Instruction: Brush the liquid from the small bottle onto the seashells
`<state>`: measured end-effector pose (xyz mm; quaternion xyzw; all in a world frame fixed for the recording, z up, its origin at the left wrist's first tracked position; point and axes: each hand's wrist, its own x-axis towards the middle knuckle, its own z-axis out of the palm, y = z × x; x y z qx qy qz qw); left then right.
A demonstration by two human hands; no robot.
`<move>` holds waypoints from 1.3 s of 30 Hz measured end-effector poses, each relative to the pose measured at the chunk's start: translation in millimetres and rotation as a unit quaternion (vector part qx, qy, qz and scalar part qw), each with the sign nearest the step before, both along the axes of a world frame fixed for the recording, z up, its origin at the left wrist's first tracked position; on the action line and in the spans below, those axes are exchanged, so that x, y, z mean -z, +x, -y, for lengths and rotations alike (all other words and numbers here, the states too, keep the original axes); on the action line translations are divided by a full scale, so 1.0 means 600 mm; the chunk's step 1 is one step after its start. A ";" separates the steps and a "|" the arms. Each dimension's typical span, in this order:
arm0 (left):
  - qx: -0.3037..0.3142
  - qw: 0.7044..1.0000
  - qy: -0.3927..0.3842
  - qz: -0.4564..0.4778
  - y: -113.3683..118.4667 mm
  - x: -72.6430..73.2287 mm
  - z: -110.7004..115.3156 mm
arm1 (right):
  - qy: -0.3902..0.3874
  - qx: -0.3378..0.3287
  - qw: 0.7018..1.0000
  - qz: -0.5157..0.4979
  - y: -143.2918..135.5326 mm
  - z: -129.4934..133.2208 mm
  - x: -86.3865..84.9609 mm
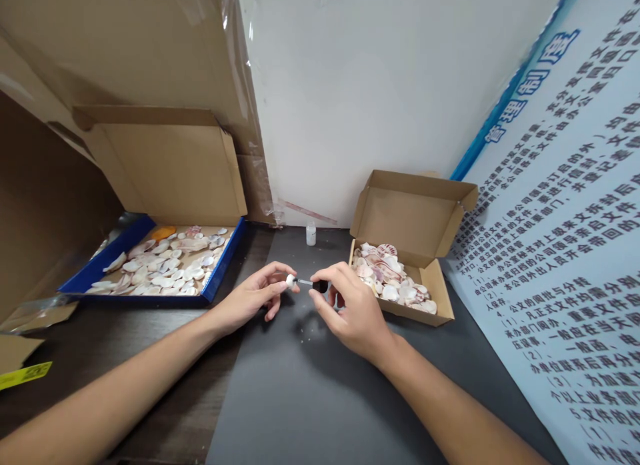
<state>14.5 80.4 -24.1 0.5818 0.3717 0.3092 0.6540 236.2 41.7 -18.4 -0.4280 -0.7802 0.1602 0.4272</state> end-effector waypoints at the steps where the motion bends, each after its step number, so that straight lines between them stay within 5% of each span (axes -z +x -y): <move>1: 0.002 1.000 0.000 0.002 0.000 0.000 0.000 | -0.001 -0.004 1.000 -0.002 0.000 0.000 0.000; 39: -0.004 1.000 -0.004 -0.012 -0.001 0.008 -0.001 | 0.002 -0.002 1.000 0.003 -0.001 -0.003 0.002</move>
